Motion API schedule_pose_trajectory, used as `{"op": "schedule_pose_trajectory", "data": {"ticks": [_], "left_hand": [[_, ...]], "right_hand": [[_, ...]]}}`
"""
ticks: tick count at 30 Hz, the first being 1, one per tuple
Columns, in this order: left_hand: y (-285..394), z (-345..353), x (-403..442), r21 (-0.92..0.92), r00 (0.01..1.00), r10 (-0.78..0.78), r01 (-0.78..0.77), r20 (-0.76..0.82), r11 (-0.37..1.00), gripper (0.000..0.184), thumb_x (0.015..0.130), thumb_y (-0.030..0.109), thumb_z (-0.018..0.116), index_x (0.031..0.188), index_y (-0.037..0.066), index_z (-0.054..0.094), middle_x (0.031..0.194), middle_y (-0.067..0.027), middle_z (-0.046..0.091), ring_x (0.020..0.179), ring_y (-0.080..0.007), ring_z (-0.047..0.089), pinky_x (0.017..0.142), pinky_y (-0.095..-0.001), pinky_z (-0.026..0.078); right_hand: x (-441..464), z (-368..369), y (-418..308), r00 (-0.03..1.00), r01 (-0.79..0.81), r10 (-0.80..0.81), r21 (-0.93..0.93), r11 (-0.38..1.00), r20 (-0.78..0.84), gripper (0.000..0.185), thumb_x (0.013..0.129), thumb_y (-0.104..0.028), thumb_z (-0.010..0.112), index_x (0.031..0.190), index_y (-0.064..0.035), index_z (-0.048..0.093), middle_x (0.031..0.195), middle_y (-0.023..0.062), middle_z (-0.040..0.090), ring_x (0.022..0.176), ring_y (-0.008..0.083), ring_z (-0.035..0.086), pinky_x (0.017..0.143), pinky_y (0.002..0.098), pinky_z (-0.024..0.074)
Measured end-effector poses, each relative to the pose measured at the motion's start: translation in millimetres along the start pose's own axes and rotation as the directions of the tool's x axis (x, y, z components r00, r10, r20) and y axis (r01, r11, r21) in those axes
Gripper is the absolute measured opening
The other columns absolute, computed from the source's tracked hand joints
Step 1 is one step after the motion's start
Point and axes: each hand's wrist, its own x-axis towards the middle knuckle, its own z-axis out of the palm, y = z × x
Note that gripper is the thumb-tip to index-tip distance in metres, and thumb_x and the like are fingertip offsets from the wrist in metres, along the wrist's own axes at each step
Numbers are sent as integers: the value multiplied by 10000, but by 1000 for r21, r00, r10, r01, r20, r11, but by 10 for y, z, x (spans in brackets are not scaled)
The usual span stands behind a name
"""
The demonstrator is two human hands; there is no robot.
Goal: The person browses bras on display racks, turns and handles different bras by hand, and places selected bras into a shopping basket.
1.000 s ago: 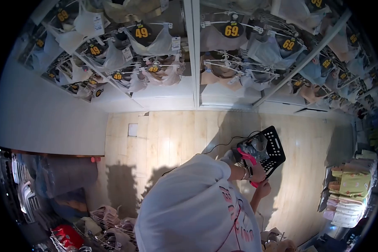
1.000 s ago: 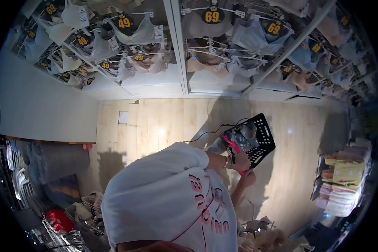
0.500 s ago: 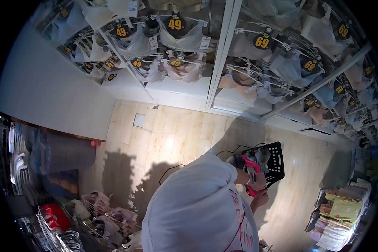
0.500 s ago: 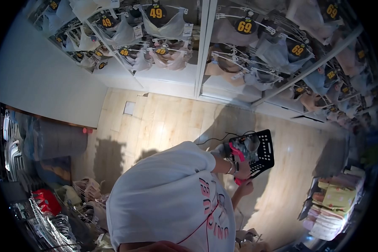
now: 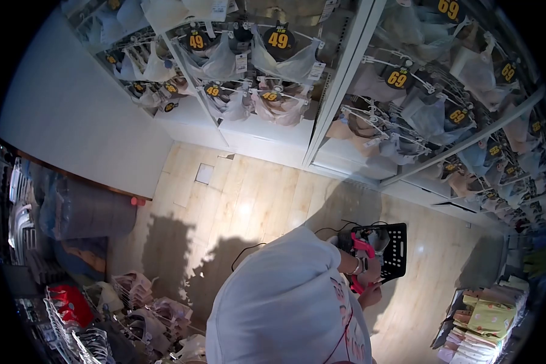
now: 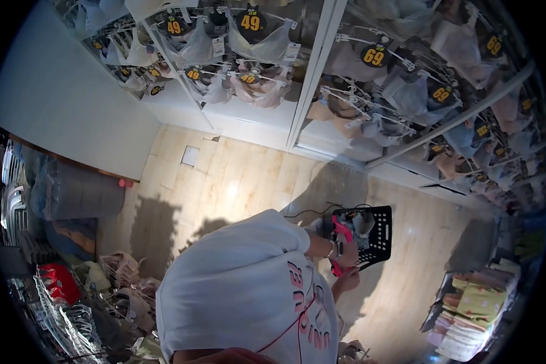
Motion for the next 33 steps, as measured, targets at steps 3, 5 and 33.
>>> {"op": "schedule_pose_trajectory", "data": {"ticks": [3,5,33], "left_hand": [[-37,-14,-51,-5,1000,-2,2,-3,1000,202,723,291,588,702,105,662,596,-111,615,583,-301,619,609,-419,470],[-78,-18,-83,-10,1000,-2,2,1,1000,201,721,292,588,704,107,665,598,-111,616,582,-302,619,608,-419,471],[-586,-143,224,-124,972,112,-140,-206,982,103,739,248,618,759,165,677,620,-88,601,596,-297,583,599,-422,455]], "right_hand": [[-20,24,-38,1000,-23,22,38,999,12,513,918,-353,391,758,46,670,661,222,621,597,403,594,549,495,448],[-33,40,-74,1000,-28,28,48,998,15,503,920,-353,391,779,39,672,689,214,632,621,397,603,565,482,456],[288,-48,-321,969,88,-3,334,938,-247,357,848,23,415,1197,36,491,1121,199,550,1057,352,532,904,399,414]]}}
